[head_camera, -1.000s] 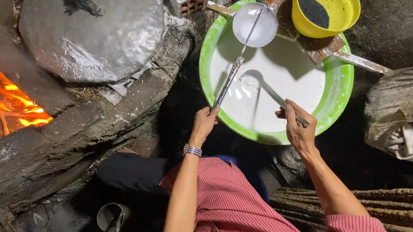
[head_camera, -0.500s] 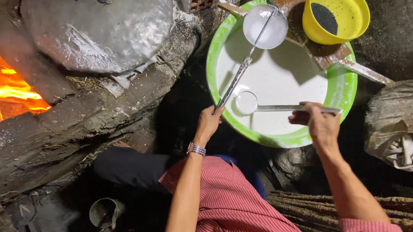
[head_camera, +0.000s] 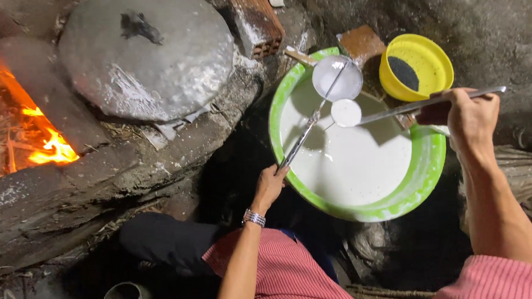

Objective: The person stirs a white batter in a green basin, then pours it onto a hot griddle over a wood fire. They use a cylindrical metal roller to spread the batter into a thin, round crepe. The person then lifts the crepe and places it on a woven mat to cool.

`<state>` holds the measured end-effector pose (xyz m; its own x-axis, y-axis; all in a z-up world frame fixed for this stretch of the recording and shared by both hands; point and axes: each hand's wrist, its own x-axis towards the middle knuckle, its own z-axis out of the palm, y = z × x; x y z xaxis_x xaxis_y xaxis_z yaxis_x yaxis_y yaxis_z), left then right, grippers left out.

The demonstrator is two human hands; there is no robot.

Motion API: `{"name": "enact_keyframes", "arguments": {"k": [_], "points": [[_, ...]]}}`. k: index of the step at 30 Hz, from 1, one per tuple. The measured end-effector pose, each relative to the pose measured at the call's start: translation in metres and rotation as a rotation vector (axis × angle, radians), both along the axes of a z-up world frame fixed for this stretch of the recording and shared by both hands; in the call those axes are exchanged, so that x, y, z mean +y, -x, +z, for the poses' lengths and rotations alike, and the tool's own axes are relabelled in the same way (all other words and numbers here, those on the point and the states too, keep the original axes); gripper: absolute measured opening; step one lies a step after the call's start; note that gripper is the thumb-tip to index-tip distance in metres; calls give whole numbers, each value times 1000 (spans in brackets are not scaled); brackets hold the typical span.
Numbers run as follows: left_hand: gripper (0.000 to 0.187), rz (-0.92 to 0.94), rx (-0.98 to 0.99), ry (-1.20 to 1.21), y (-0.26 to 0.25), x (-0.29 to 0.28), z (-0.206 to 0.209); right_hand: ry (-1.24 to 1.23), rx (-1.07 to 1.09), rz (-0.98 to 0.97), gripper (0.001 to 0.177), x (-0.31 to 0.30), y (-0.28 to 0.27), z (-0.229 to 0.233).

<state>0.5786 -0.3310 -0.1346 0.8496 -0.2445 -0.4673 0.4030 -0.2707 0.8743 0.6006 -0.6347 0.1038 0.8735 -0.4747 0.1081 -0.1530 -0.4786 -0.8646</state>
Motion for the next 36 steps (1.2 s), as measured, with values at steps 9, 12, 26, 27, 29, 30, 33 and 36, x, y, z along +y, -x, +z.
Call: {"name": "enact_keyframes", "arguments": {"k": [9, 12, 26, 27, 29, 30, 33, 36], "points": [[32, 21, 51, 30, -2, -2, -2, -291, -168, -62, 19, 5, -45, 0], [34, 4, 85, 0, -2, -1, -3, -299, -221, -26, 18, -7, -40, -1], [19, -91, -429, -485, -4, 14, 14, -310, 111, -78, 20, 29, 84, -72], [19, -100, -427, -480, -3, 15, 30, -308, 113, -88, 20, 43, 84, -74], [29, -109, -382, -431, -4, 17, 62, -243, 56, -9, 28, 71, 82, -79], [29, -114, -380, -428, -3, 15, 55, -242, 58, -15, 28, 69, 77, -86], [29, -96, -412, -392, -2, 10, 41, -160, 41, 19, 29, 55, 64, -110], [31, -135, -446, -346, -1, 8, 48, -210, -118, -19, 28, 23, 60, -140]]}}
